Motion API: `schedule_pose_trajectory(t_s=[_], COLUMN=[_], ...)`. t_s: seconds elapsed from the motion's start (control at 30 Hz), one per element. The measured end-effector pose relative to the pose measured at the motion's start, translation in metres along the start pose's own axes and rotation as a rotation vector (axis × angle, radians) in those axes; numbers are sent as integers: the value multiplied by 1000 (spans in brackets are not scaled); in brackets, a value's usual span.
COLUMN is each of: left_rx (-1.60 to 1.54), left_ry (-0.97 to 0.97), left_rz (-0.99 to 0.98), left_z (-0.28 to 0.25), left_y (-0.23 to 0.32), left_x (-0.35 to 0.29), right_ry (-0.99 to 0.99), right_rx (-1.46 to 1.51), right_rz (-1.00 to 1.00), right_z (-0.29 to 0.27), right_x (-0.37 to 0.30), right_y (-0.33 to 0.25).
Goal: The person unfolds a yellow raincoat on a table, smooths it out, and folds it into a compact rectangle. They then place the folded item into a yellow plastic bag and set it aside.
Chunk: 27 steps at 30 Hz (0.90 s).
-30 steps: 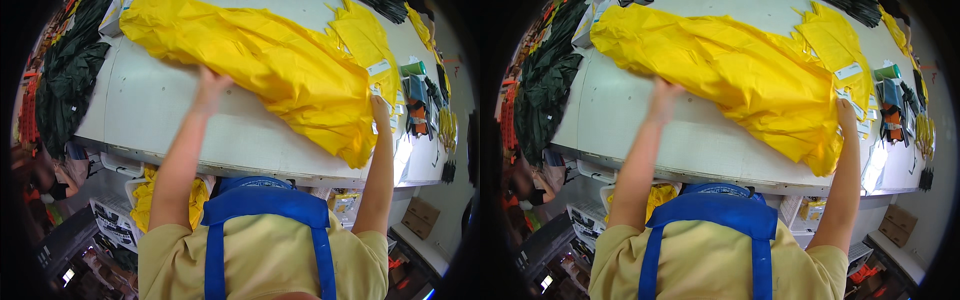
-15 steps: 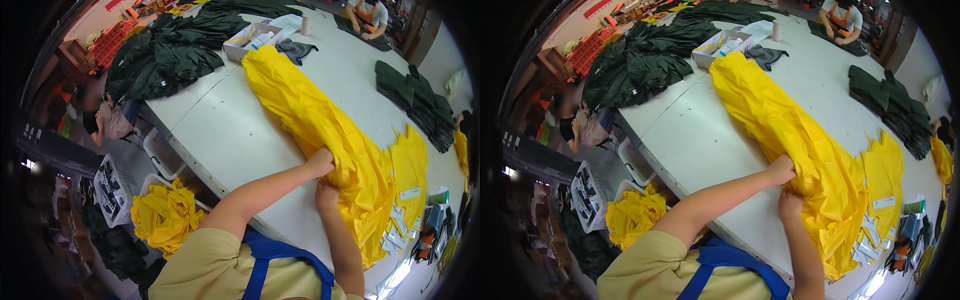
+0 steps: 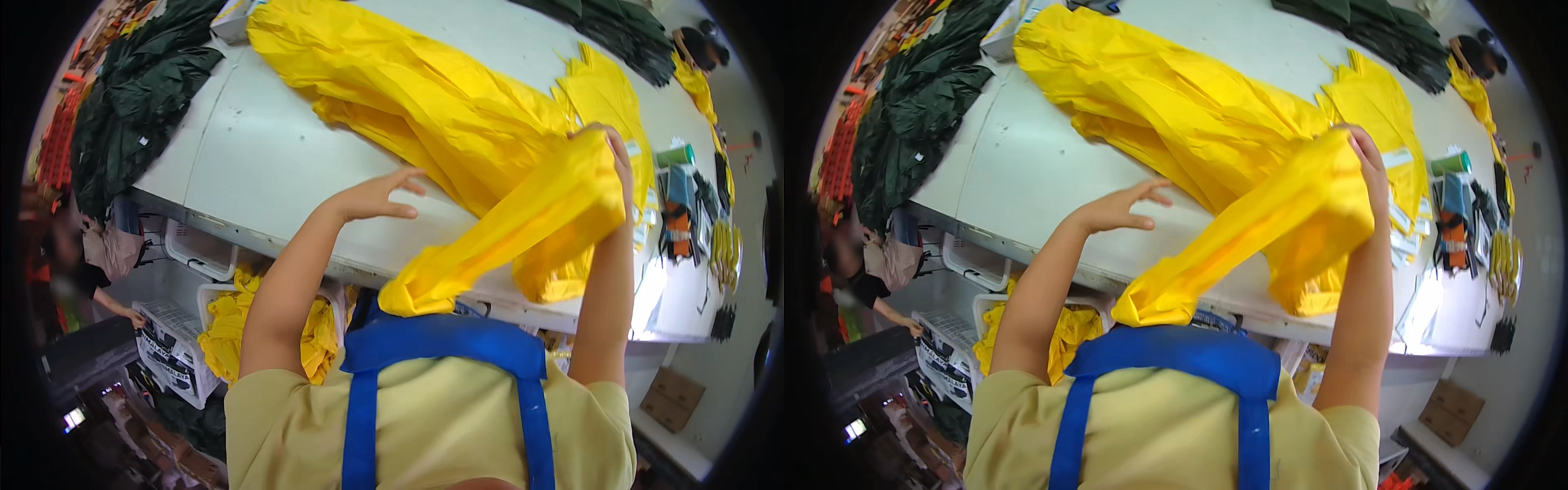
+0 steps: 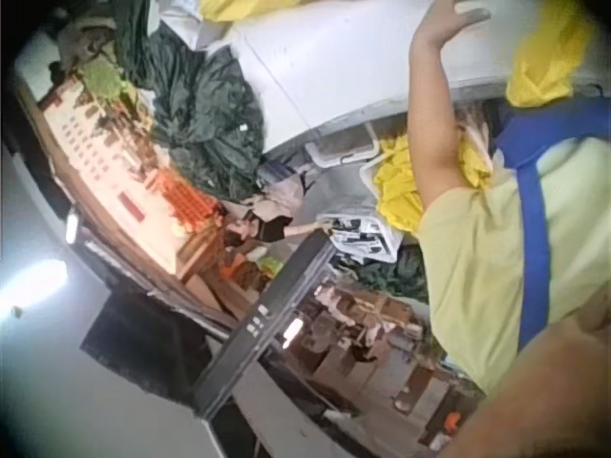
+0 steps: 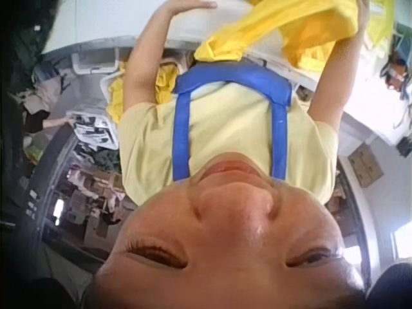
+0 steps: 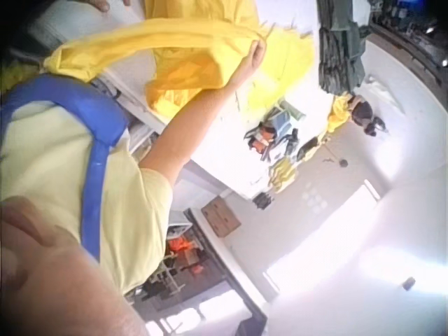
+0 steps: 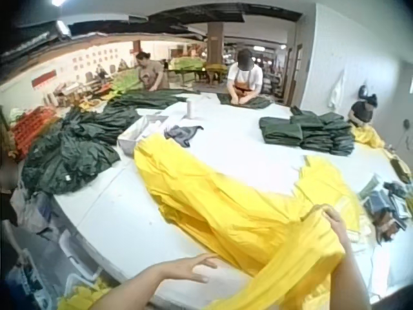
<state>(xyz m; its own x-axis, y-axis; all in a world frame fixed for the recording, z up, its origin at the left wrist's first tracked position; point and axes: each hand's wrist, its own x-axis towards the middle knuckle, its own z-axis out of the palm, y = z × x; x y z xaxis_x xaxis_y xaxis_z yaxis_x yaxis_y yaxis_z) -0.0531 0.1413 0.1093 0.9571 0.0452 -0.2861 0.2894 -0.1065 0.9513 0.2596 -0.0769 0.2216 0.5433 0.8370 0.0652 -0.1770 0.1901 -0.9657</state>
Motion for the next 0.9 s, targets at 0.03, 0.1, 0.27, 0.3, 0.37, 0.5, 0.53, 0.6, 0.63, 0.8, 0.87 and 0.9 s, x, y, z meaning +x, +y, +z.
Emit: schedule_pose_trajectory(t_s=[0.03,0.1,0.27,0.3,0.37,0.5,0.53,0.6,0.63,0.8,0.87,0.9], left_rx=[-226,-866,-1155,-1161,-1166,-1026,-965,-798,-715,-20,-227,-328], left_ry=[-128,-329,-118,-101,-69,136,216,174,155,678,530,455], left_rz=[-93,-215,-40,-22,20,91,175,218,240,413,272,202], left_z=[17,51,104,104,97,104,109,105,102,112,109,108], left_y=[-7,-20,4,11,38,82,94,101,104,126,122,120], left_x=[-7,-18,-23,-24,-24,-17,-20,-24,-26,-21,-18,-16], right_ry=[165,167,442,524,688,17,15,106,131,106,41,5], right_rx=[71,67,-741,-741,-729,-625,-607,-293,-40,667,799,882], right_rz=[117,130,64,-85,-395,-291,-189,88,96,91,78,76], right_z=[-5,-42,-50,-37,11,98,112,105,102,100,98,96], right_x=[-3,0,-17,-27,-61,-123,-126,-127,-126,-129,-133,-135], right_y=[10,45,56,47,21,15,13,28,26,31,36,38])
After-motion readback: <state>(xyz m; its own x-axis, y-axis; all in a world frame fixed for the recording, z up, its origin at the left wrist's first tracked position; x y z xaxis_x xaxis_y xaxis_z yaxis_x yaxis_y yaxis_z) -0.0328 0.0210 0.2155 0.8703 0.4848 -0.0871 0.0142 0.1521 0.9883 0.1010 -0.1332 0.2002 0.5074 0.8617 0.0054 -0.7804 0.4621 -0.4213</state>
